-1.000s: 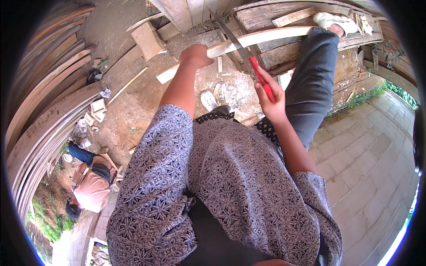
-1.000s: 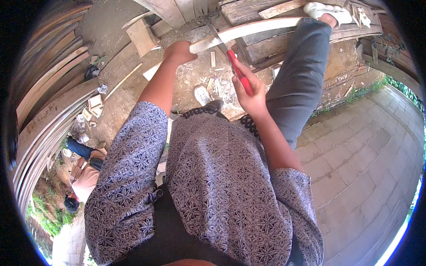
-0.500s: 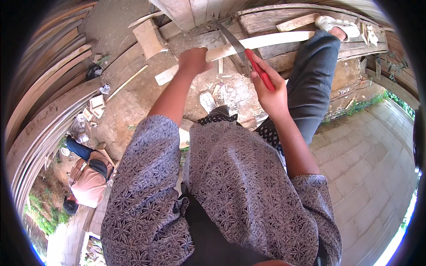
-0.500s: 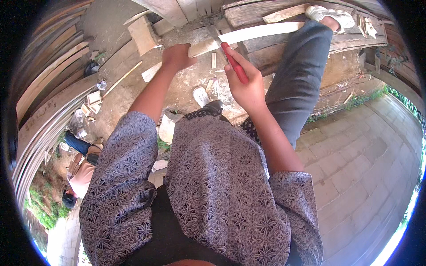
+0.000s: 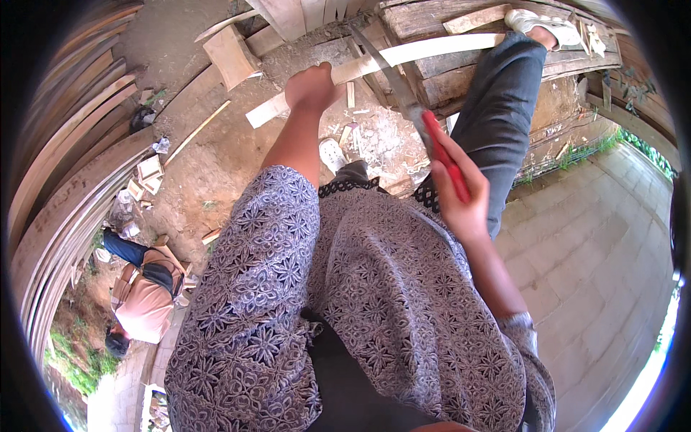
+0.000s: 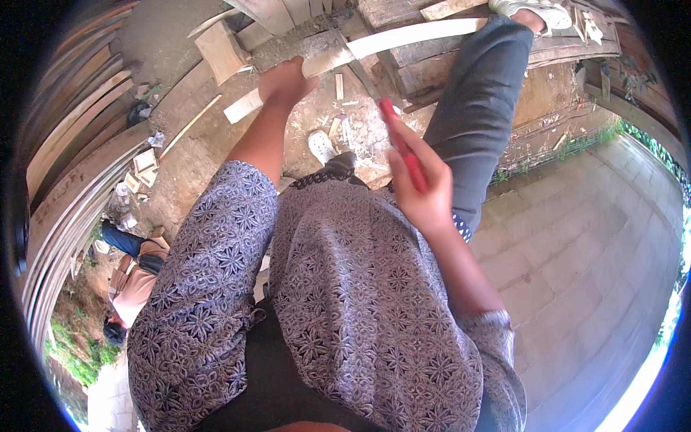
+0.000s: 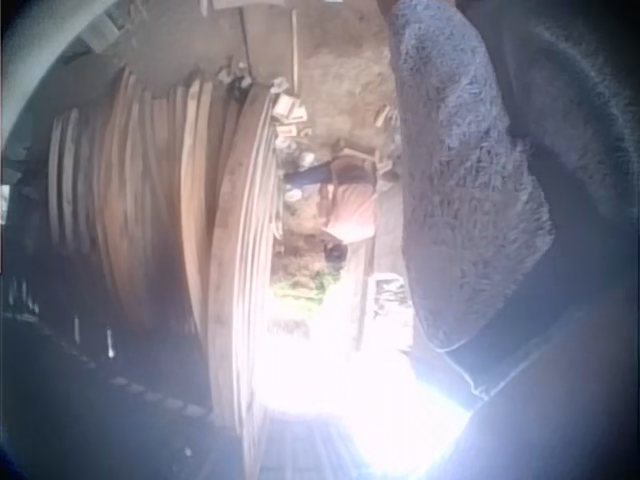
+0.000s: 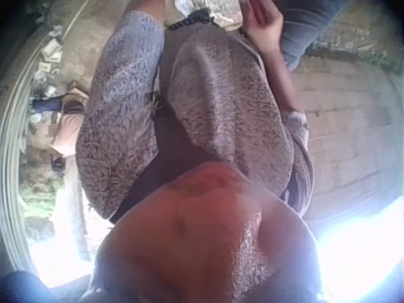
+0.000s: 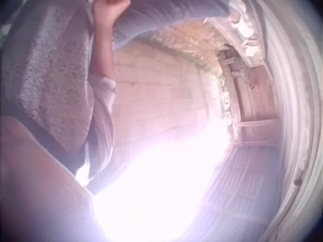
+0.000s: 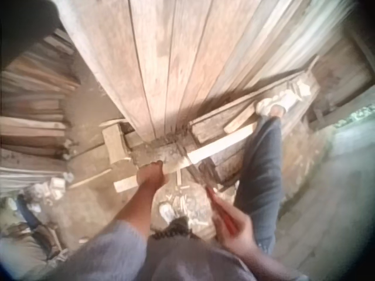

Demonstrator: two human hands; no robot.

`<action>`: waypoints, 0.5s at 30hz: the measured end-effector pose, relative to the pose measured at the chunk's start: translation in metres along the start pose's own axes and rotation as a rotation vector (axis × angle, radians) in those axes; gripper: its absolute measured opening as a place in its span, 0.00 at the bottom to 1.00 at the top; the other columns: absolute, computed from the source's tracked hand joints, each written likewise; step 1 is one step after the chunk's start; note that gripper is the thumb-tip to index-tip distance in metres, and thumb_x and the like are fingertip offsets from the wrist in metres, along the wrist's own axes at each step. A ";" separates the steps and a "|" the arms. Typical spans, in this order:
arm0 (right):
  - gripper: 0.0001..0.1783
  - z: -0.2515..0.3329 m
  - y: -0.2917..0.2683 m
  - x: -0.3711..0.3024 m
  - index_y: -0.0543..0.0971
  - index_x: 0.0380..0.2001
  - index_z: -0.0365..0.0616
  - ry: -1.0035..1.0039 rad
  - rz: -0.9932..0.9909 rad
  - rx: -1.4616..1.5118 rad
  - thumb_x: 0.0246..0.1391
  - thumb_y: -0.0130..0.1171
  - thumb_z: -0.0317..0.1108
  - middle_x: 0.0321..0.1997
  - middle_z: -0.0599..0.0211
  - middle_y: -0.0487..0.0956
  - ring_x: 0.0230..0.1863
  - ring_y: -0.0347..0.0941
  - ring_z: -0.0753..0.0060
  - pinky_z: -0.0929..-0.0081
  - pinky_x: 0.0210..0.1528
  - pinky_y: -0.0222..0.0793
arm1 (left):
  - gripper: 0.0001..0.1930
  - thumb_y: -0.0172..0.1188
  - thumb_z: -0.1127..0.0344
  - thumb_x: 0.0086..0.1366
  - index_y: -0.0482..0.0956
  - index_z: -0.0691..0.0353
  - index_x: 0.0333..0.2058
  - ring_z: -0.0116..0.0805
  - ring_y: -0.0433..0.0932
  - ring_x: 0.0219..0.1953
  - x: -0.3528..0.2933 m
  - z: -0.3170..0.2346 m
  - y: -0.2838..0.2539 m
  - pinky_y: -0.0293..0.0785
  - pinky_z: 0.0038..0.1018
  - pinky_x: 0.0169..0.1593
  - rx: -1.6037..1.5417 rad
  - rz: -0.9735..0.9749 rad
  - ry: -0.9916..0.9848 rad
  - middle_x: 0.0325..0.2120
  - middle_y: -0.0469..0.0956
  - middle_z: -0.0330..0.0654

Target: The person uses a hand saw to cut a small wooden plank resting on a workbench. After cutting, the person picks up the cut piece and places it with other cut pieces on the bench.

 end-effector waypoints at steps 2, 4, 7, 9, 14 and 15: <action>0.23 0.019 -0.025 -0.019 0.74 0.64 0.34 0.035 0.027 -0.006 0.66 0.58 0.24 0.60 0.52 0.81 0.63 0.75 0.67 0.72 0.65 0.67 | 0.26 0.67 0.41 0.58 0.81 0.54 0.47 0.48 0.86 0.46 -0.001 0.002 0.000 0.81 0.44 0.47 -0.016 -0.016 -0.009 0.42 0.86 0.45; 0.23 0.033 -0.035 -0.025 0.74 0.63 0.33 0.075 0.041 -0.025 0.66 0.57 0.24 0.60 0.53 0.81 0.62 0.75 0.68 0.72 0.66 0.67 | 0.26 0.67 0.41 0.57 0.81 0.53 0.47 0.48 0.86 0.46 -0.002 0.003 0.001 0.81 0.43 0.46 -0.032 -0.020 -0.015 0.42 0.86 0.45; 0.23 0.036 -0.030 -0.008 0.74 0.63 0.31 -0.009 -0.016 -0.028 0.66 0.59 0.25 0.59 0.53 0.81 0.62 0.75 0.69 0.72 0.65 0.67 | 0.26 0.67 0.42 0.56 0.82 0.53 0.46 0.47 0.86 0.45 -0.002 0.005 0.001 0.81 0.43 0.45 -0.053 -0.036 -0.024 0.40 0.87 0.44; 0.23 0.007 -0.012 0.037 0.74 0.62 0.30 -0.111 -0.062 -0.178 0.65 0.60 0.25 0.60 0.51 0.81 0.62 0.75 0.69 0.71 0.66 0.66 | 0.26 0.67 0.42 0.55 0.82 0.53 0.46 0.47 0.86 0.44 -0.001 0.001 0.005 0.81 0.43 0.44 -0.064 -0.059 -0.011 0.40 0.87 0.43; 0.25 -0.032 -0.063 0.075 0.74 0.65 0.35 0.279 -0.028 0.078 0.69 0.58 0.35 0.41 0.66 0.85 0.30 0.75 0.86 0.87 0.33 0.70 | 0.25 0.67 0.42 0.56 0.82 0.52 0.45 0.46 0.86 0.44 -0.003 0.004 0.002 0.82 0.43 0.45 -0.032 -0.079 -0.027 0.40 0.87 0.43; 0.26 -0.034 -0.055 0.060 0.74 0.65 0.36 0.306 0.039 0.051 0.69 0.59 0.36 0.41 0.68 0.85 0.29 0.72 0.89 0.89 0.30 0.67 | 0.25 0.67 0.42 0.56 0.82 0.53 0.46 0.46 0.86 0.44 -0.005 0.006 0.003 0.82 0.43 0.46 -0.031 -0.061 -0.046 0.40 0.87 0.43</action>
Point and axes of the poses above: each hand's wrist, its own x-axis towards the middle knuckle, its own y-axis out of the palm, z = x × y, the point moved 10 cm from there along x, towards the middle knuckle
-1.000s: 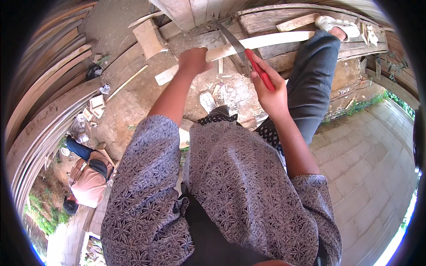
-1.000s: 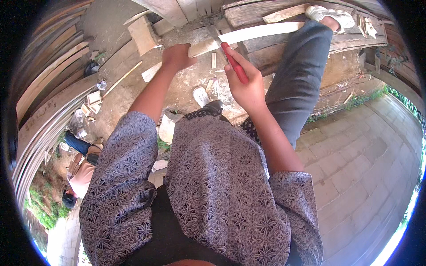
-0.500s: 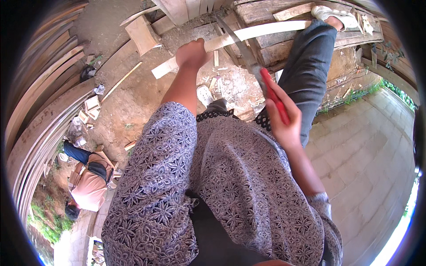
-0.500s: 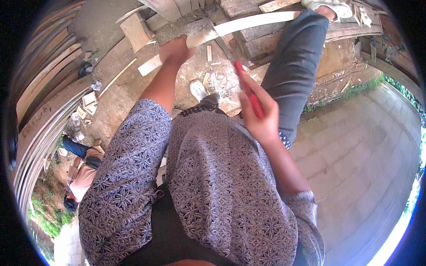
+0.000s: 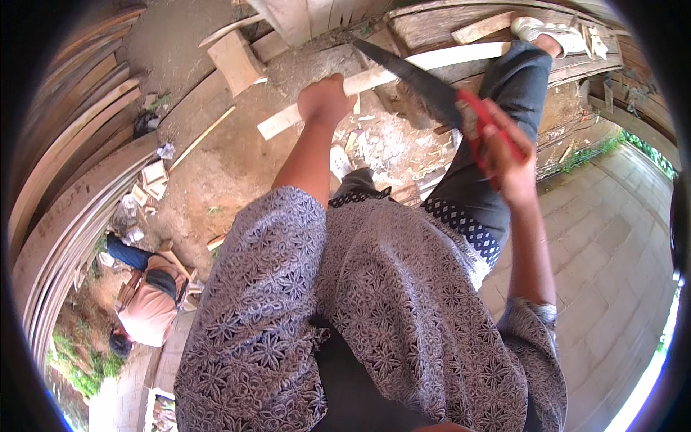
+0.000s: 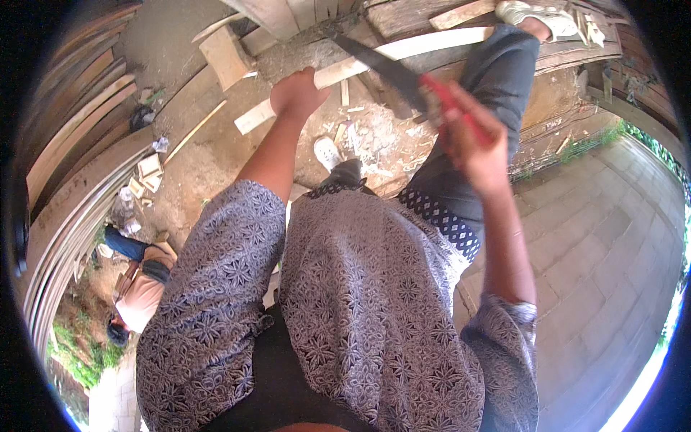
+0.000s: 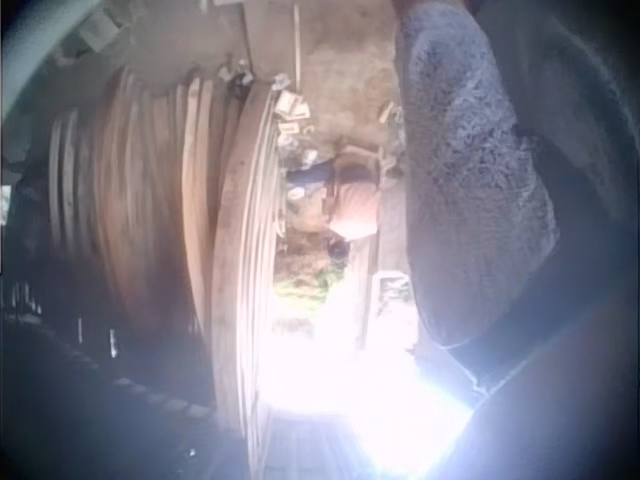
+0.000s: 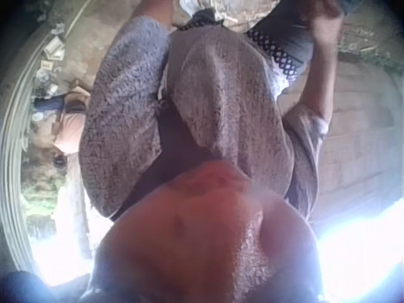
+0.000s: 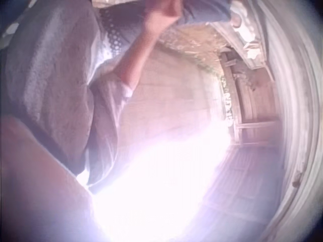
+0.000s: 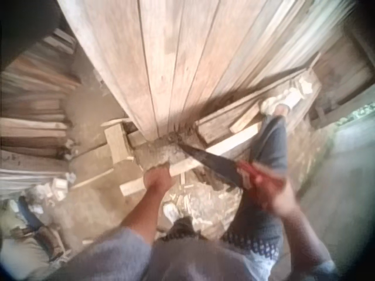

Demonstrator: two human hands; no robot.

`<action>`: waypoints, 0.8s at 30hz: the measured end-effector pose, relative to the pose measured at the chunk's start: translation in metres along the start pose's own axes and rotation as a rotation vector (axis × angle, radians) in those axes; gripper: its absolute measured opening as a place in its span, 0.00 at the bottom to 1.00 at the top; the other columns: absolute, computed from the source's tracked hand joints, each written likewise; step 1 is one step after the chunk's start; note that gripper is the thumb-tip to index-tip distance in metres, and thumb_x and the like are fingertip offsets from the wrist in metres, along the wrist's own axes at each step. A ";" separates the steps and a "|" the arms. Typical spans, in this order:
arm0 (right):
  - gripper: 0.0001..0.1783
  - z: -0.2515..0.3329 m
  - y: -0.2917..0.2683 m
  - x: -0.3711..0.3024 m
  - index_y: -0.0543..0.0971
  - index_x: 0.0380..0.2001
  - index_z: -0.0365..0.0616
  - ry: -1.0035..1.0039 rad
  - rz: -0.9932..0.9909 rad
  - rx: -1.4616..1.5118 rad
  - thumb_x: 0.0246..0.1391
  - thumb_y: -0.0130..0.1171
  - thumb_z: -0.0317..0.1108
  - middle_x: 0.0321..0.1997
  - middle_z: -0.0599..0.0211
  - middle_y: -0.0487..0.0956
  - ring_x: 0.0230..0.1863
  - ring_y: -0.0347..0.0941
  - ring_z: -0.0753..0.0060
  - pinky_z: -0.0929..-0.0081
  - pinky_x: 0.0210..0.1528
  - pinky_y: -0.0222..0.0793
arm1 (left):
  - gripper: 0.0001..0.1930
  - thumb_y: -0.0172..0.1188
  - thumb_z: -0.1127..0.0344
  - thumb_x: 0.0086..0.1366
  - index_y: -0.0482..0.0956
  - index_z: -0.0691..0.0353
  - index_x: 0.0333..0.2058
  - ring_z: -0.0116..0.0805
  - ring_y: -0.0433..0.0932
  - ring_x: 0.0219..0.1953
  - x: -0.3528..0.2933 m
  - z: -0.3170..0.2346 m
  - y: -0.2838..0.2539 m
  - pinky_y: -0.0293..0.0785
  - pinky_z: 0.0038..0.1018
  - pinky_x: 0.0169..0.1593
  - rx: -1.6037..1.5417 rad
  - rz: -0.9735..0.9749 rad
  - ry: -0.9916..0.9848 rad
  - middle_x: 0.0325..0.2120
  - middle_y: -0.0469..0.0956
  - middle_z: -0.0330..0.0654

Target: The person uses a hand saw to cut a small wooden plank resting on a workbench. After cutting, the person picks up the cut piece and places it with other cut pieces on the bench.

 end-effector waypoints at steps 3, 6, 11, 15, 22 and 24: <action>0.27 0.021 0.046 -0.021 0.72 0.66 0.35 -0.137 -0.005 0.027 0.67 0.61 0.31 0.56 0.58 0.82 0.49 0.76 0.81 0.80 0.52 0.71 | 0.22 0.66 0.46 0.59 0.82 0.52 0.46 0.45 0.86 0.47 0.002 -0.006 -0.002 0.82 0.41 0.48 -0.006 0.051 -0.002 0.43 0.86 0.43; 0.28 0.012 0.061 -0.032 0.71 0.67 0.34 -0.185 -0.061 0.042 0.66 0.61 0.29 0.63 0.54 0.80 0.62 0.73 0.73 0.75 0.65 0.65 | 0.23 0.66 0.46 0.59 0.82 0.52 0.49 0.46 0.85 0.49 0.008 -0.005 0.001 0.81 0.42 0.50 0.000 0.097 0.008 0.45 0.86 0.43; 0.28 0.007 0.066 -0.041 0.71 0.67 0.35 -0.244 -0.052 -0.038 0.66 0.61 0.28 0.64 0.52 0.78 0.65 0.73 0.69 0.73 0.66 0.65 | 0.25 0.66 0.47 0.59 0.82 0.51 0.52 0.46 0.83 0.52 0.014 -0.001 0.003 0.80 0.44 0.53 0.004 0.186 0.021 0.48 0.85 0.45; 0.27 0.008 0.071 -0.043 0.72 0.67 0.36 -0.260 -0.043 -0.077 0.66 0.60 0.27 0.65 0.51 0.78 0.65 0.73 0.67 0.72 0.67 0.65 | 0.24 0.66 0.47 0.59 0.83 0.49 0.52 0.46 0.83 0.53 0.013 -0.003 -0.003 0.80 0.43 0.55 0.003 0.211 0.031 0.49 0.85 0.45; 0.27 -0.006 0.075 -0.053 0.72 0.67 0.36 -0.323 -0.079 -0.068 0.66 0.59 0.26 0.65 0.50 0.78 0.65 0.73 0.67 0.72 0.66 0.65 | 0.23 0.67 0.48 0.59 0.83 0.49 0.51 0.46 0.84 0.51 0.008 -0.005 -0.006 0.81 0.42 0.53 -0.023 0.202 0.022 0.48 0.85 0.45; 0.26 -0.017 0.075 -0.054 0.72 0.66 0.37 -0.287 -0.072 -0.036 0.66 0.59 0.26 0.64 0.51 0.78 0.64 0.74 0.69 0.73 0.66 0.65 | 0.22 0.67 0.48 0.59 0.83 0.49 0.49 0.46 0.84 0.51 0.003 -0.001 -0.006 0.81 0.42 0.52 -0.028 0.153 -0.001 0.47 0.86 0.44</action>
Point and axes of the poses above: each hand's wrist, its own x-axis towards the middle knuckle, its own y-axis out of the palm, z = x × y, the point moved 10 cm from there along x, towards the middle knuckle
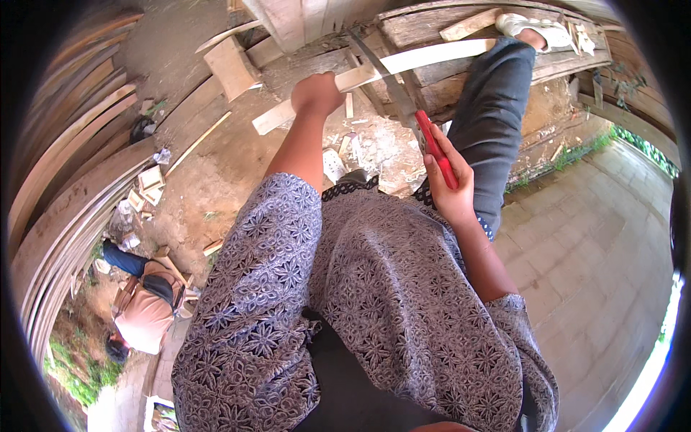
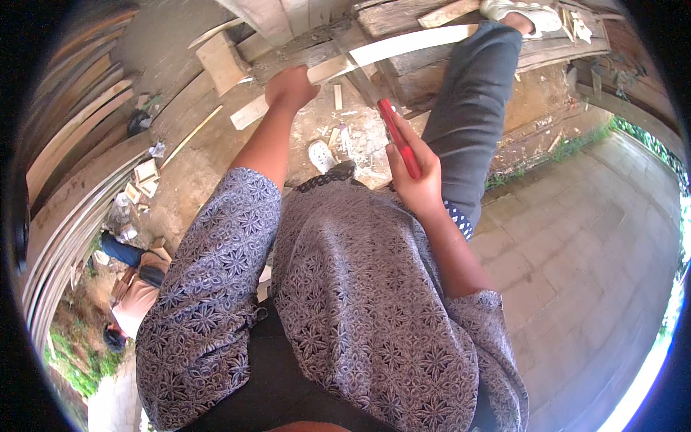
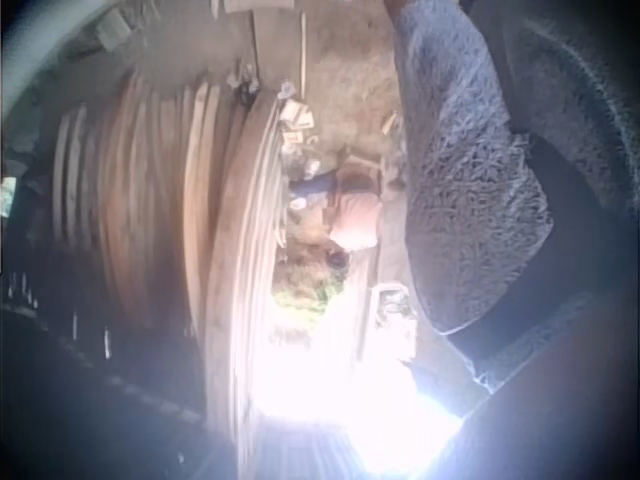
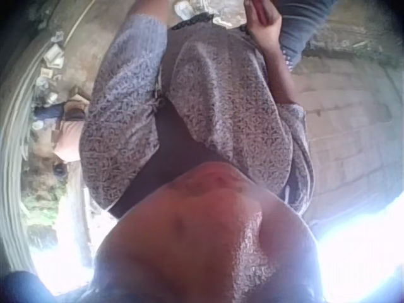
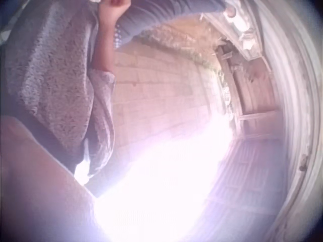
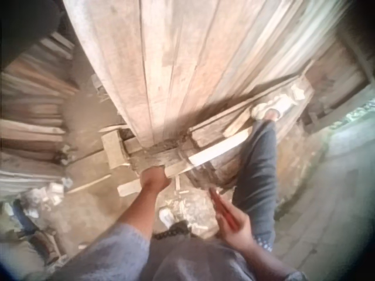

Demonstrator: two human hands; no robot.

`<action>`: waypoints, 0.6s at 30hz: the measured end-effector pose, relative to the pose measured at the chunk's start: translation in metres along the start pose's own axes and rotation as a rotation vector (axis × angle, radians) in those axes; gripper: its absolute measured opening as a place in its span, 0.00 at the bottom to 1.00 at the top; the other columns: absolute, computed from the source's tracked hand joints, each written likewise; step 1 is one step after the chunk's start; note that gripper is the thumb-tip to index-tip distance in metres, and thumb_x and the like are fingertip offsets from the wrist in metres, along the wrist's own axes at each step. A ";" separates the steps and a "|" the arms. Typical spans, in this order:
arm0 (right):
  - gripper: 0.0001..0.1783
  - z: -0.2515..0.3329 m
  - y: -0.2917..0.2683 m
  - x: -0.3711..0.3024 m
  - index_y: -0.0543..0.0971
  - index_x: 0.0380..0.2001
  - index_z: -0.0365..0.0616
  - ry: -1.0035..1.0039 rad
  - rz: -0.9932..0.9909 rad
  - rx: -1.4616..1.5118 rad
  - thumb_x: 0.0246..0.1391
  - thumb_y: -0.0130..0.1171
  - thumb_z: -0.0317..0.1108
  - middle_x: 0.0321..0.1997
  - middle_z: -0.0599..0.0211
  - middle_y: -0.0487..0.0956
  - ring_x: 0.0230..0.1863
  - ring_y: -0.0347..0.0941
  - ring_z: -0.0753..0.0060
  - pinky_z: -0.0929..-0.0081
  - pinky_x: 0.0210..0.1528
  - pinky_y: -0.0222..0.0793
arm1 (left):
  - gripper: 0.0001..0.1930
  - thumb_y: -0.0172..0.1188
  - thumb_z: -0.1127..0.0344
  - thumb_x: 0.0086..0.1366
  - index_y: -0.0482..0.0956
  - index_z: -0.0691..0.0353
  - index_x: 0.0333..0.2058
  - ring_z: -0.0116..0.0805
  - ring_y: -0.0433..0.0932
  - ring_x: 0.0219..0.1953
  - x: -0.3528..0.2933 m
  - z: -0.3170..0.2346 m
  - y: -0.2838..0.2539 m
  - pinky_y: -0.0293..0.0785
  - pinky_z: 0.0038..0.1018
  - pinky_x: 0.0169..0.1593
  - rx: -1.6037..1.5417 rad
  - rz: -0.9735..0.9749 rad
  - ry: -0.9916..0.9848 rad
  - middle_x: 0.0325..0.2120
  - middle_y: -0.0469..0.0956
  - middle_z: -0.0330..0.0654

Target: The person uses a hand saw to cut a small wooden plank resting on a workbench. After cutting, the person picks up the cut piece and places it with other cut pieces on the bench.

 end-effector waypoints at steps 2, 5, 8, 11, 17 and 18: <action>0.26 -0.007 -0.008 0.000 0.73 0.66 0.37 0.039 -0.018 0.030 0.66 0.59 0.26 0.64 0.52 0.79 0.64 0.74 0.70 0.73 0.66 0.65 | 0.21 0.68 0.47 0.59 0.84 0.49 0.48 0.47 0.84 0.50 0.002 0.000 0.005 0.81 0.42 0.52 0.007 -0.050 -0.012 0.47 0.86 0.44; 0.26 -0.013 -0.012 0.003 0.74 0.65 0.38 0.072 -0.058 0.074 0.65 0.60 0.27 0.62 0.55 0.80 0.63 0.74 0.72 0.74 0.65 0.66 | 0.19 0.67 0.51 0.59 0.84 0.49 0.48 0.47 0.85 0.48 0.006 0.000 0.004 0.82 0.42 0.50 0.043 -0.117 -0.017 0.45 0.86 0.45; 0.26 -0.022 -0.005 0.001 0.74 0.65 0.39 0.046 -0.092 0.100 0.64 0.61 0.27 0.61 0.56 0.81 0.62 0.74 0.74 0.75 0.64 0.66 | 0.18 0.67 0.54 0.59 0.85 0.49 0.48 0.46 0.86 0.47 0.005 -0.003 -0.003 0.83 0.40 0.49 0.060 -0.132 0.017 0.43 0.87 0.46; 0.27 -0.013 0.005 0.001 0.73 0.66 0.40 -0.024 -0.104 0.069 0.64 0.60 0.28 0.59 0.57 0.82 0.57 0.76 0.77 0.76 0.62 0.67 | 0.19 0.68 0.53 0.59 0.85 0.48 0.48 0.46 0.86 0.48 0.005 -0.005 -0.010 0.83 0.40 0.49 0.044 -0.123 0.047 0.44 0.87 0.45; 0.27 -0.004 -0.004 -0.008 0.74 0.66 0.46 0.133 -0.037 -0.041 0.65 0.63 0.33 0.57 0.60 0.83 0.51 0.75 0.81 0.79 0.55 0.70 | 0.22 0.70 0.49 0.58 0.84 0.51 0.49 0.48 0.85 0.49 -0.014 -0.010 0.004 0.82 0.42 0.51 0.008 -0.095 0.062 0.45 0.86 0.47; 0.27 0.002 -0.007 -0.013 0.74 0.67 0.45 0.078 -0.051 -0.058 0.66 0.62 0.32 0.53 0.66 0.82 0.48 0.73 0.84 0.81 0.53 0.69 | 0.21 0.70 0.50 0.58 0.84 0.51 0.48 0.48 0.85 0.49 -0.019 -0.012 0.012 0.82 0.42 0.51 -0.008 -0.097 0.072 0.44 0.86 0.47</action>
Point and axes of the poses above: each hand's wrist, its own x-axis towards the middle knuckle, its own y-axis out of the palm, z = x × y, the point moved 10 cm from there along x, towards the middle knuckle
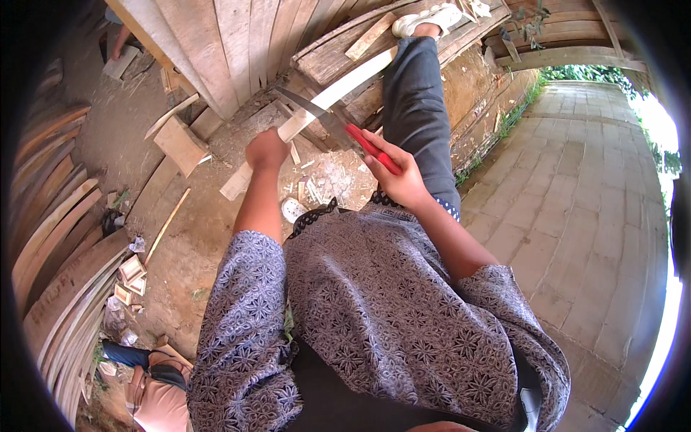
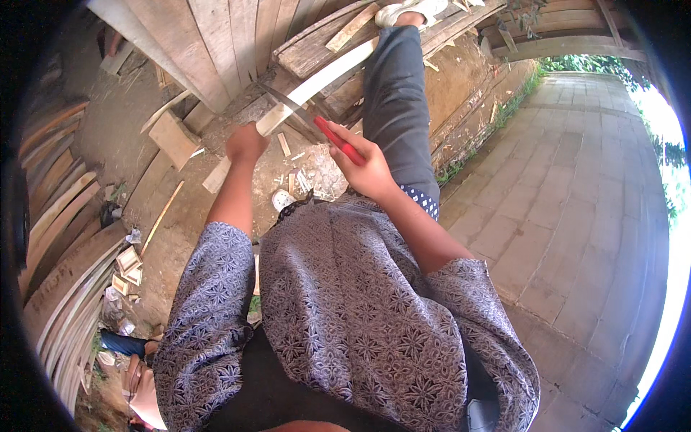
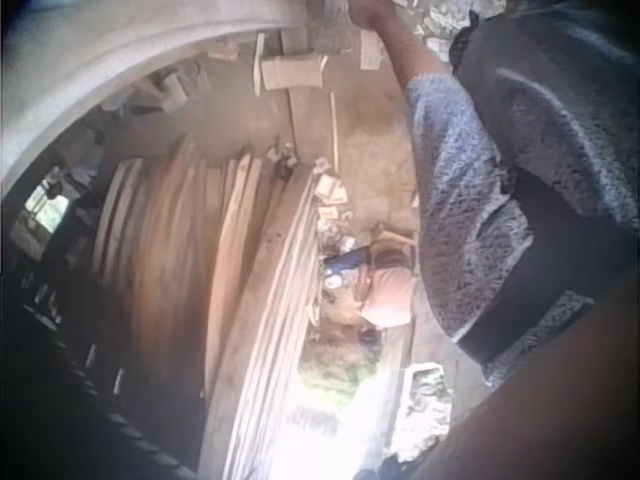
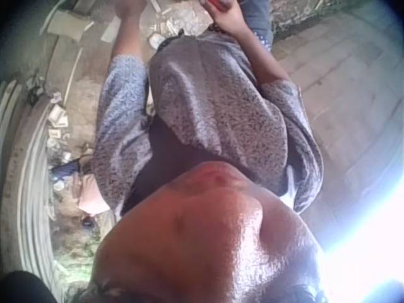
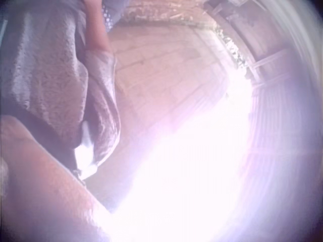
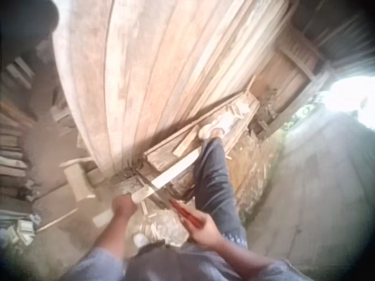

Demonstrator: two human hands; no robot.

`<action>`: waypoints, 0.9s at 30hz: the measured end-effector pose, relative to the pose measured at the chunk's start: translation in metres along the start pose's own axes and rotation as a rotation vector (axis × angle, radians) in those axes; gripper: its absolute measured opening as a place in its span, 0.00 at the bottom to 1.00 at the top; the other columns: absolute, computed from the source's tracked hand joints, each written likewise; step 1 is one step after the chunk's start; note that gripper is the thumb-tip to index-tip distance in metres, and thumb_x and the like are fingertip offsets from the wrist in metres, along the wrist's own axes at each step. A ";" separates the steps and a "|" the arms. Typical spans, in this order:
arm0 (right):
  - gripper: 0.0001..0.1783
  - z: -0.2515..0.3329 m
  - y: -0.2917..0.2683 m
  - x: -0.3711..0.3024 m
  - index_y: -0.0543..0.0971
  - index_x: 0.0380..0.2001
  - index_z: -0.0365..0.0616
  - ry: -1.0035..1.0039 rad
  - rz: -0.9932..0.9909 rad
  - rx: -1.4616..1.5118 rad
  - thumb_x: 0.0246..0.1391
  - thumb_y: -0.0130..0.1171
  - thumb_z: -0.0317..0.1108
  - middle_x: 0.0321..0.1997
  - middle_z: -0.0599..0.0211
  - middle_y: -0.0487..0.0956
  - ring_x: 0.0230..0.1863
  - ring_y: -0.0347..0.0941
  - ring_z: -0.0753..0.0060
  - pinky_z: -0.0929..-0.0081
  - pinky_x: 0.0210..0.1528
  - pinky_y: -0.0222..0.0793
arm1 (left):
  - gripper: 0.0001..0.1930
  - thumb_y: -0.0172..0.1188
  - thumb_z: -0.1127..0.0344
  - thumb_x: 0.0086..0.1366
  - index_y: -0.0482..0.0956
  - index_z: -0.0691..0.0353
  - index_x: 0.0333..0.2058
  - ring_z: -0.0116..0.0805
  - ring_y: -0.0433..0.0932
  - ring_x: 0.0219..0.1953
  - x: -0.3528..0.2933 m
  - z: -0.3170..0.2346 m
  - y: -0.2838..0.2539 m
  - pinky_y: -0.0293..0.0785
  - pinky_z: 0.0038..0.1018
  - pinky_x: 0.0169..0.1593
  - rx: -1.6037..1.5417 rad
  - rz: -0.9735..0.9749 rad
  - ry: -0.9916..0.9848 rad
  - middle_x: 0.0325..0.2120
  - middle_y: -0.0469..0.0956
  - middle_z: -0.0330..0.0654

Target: The person uses a hand saw to cut a small wooden plank resting on a workbench. After cutting, the person picks up the cut piece and places it with other cut pieces on the bench.

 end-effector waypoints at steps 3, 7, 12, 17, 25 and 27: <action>0.27 0.004 -0.002 -0.015 0.73 0.68 0.43 -0.138 -0.015 -0.018 0.67 0.61 0.31 0.46 0.78 0.80 0.43 0.69 0.89 0.86 0.50 0.67 | 0.18 0.69 0.53 0.59 0.85 0.51 0.46 0.48 0.86 0.48 -0.016 0.001 0.010 0.82 0.41 0.50 -0.016 0.014 -0.003 0.43 0.87 0.47; 0.27 0.001 0.009 -0.026 0.73 0.67 0.41 0.022 0.069 0.008 0.66 0.62 0.32 0.57 0.60 0.83 0.52 0.75 0.81 0.78 0.58 0.69 | 0.17 0.67 0.55 0.59 0.85 0.51 0.46 0.49 0.85 0.48 -0.025 0.014 0.019 0.82 0.43 0.49 -0.043 0.027 -0.012 0.44 0.86 0.49; 0.27 0.015 0.012 -0.015 0.73 0.67 0.38 -0.068 0.050 0.017 0.66 0.61 0.30 0.52 0.65 0.82 0.50 0.74 0.83 0.81 0.55 0.68 | 0.20 0.68 0.52 0.58 0.85 0.51 0.48 0.49 0.85 0.49 -0.015 0.018 0.012 0.82 0.44 0.51 -0.020 0.084 0.042 0.45 0.86 0.47; 0.27 0.016 0.009 -0.008 0.72 0.68 0.39 -0.085 0.053 0.014 0.68 0.59 0.28 0.48 0.73 0.80 0.46 0.71 0.87 0.85 0.51 0.67 | 0.21 0.69 0.52 0.58 0.85 0.51 0.49 0.47 0.85 0.50 -0.012 0.016 0.009 0.82 0.40 0.52 -0.034 0.153 -0.022 0.46 0.86 0.45; 0.28 -0.010 0.026 -0.037 0.70 0.68 0.35 -0.158 0.059 0.041 0.67 0.60 0.26 0.62 0.59 0.78 0.60 0.71 0.77 0.78 0.63 0.64 | 0.23 0.69 0.50 0.58 0.85 0.50 0.51 0.46 0.84 0.53 -0.014 0.015 0.002 0.80 0.40 0.56 -0.049 0.233 -0.022 0.49 0.85 0.46; 0.27 -0.003 0.027 -0.038 0.69 0.68 0.34 -0.174 0.038 0.218 0.67 0.58 0.24 0.66 0.56 0.76 0.65 0.70 0.72 0.75 0.68 0.61 | 0.24 0.69 0.49 0.57 0.85 0.49 0.52 0.46 0.83 0.53 -0.009 0.018 0.005 0.79 0.40 0.57 -0.010 0.242 -0.079 0.50 0.85 0.45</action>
Point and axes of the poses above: each hand's wrist, its own x-axis towards the middle knuckle, its own y-axis out of the palm, z = x × y, the point moved 10 cm from there along x, towards the middle knuckle
